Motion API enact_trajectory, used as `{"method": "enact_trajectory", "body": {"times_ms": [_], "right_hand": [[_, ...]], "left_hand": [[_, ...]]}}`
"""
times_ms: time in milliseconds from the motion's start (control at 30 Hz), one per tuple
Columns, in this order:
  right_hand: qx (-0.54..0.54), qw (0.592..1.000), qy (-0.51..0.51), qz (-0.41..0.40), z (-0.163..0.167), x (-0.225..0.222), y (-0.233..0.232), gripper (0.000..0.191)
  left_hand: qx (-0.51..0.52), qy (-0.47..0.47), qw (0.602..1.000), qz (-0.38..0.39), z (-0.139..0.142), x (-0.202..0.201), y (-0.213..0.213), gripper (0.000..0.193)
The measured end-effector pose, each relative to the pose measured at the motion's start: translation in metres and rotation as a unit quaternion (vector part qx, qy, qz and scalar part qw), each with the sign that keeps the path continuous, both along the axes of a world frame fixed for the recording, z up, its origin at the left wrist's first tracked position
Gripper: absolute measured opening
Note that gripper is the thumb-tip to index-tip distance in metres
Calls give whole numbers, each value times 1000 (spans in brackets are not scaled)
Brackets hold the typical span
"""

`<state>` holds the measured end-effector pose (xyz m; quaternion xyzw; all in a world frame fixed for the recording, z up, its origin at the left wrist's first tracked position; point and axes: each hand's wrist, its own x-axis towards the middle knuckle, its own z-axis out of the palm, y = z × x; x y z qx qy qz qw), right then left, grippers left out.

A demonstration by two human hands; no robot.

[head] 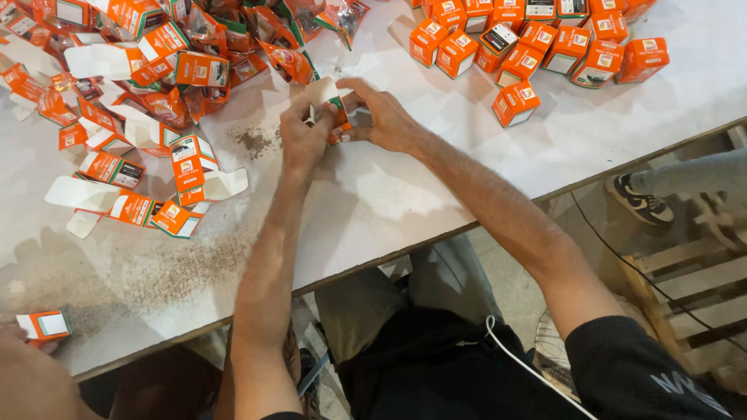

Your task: The person picks up small plastic-wrapped items from a pile on the table, places them into small orange cardboard boxes, folds the box flaps closed, and pushes the closed boxes aside with their hands, repeating this for many boxes.

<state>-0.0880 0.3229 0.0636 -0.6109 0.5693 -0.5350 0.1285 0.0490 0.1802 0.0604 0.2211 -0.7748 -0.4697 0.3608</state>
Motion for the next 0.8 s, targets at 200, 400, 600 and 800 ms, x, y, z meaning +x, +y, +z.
{"method": "enact_trajectory", "body": {"times_ms": [200,400,600,800], "right_hand": [[30,999,29,-34,2,10,-3,65],[-13,978,193,-84,7,14,3,53],[-31,950,295,-93,9,4,5,58],[-48,971,221,-82,7,-1,4,53]], "left_hand": [[23,37,999,-8,8,-1,3,20],[271,42,948,-160,15,20,-10,18],[312,33,935,-164,14,6,-22,10],[4,29,997,-75,15,-9,-12,17]]}}
